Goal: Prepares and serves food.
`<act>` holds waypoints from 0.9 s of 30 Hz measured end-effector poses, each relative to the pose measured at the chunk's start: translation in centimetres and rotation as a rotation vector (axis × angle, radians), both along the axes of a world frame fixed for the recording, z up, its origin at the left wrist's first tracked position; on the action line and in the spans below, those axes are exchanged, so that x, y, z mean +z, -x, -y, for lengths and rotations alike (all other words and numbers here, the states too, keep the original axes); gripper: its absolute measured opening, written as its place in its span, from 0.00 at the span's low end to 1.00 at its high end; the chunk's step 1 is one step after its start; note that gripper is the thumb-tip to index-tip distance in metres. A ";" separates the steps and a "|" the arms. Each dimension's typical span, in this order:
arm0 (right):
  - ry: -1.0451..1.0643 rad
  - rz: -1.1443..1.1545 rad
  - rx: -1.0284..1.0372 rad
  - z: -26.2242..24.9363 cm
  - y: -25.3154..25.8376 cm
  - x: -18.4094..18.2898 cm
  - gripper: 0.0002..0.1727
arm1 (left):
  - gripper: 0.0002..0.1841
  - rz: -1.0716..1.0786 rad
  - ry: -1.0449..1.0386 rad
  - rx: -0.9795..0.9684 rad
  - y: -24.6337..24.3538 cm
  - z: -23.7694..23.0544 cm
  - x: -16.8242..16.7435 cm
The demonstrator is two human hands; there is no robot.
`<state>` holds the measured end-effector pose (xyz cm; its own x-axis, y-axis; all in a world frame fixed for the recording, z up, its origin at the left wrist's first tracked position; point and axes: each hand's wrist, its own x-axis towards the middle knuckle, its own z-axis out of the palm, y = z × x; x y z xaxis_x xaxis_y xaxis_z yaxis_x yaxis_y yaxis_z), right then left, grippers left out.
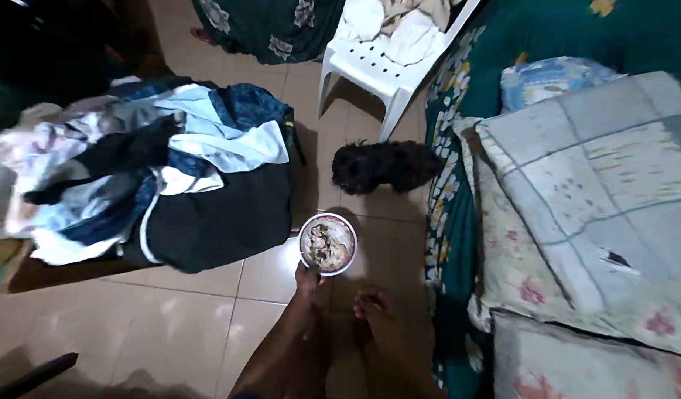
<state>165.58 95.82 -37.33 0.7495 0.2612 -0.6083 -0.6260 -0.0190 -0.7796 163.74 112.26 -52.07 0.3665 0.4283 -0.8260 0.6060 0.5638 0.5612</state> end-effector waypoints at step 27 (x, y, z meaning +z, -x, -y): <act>-0.074 0.078 0.245 -0.2 -8.5 -10.7 0.11 | 0.22 -0.143 0.199 0.076 -5.2 -6.3 -14.7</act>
<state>174.07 95.99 -47.99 0.7023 0.4821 -0.5238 -0.5476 -0.1043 -0.8302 168.96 118.59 -66.76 0.2130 0.2742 -0.9378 0.6224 0.7018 0.3466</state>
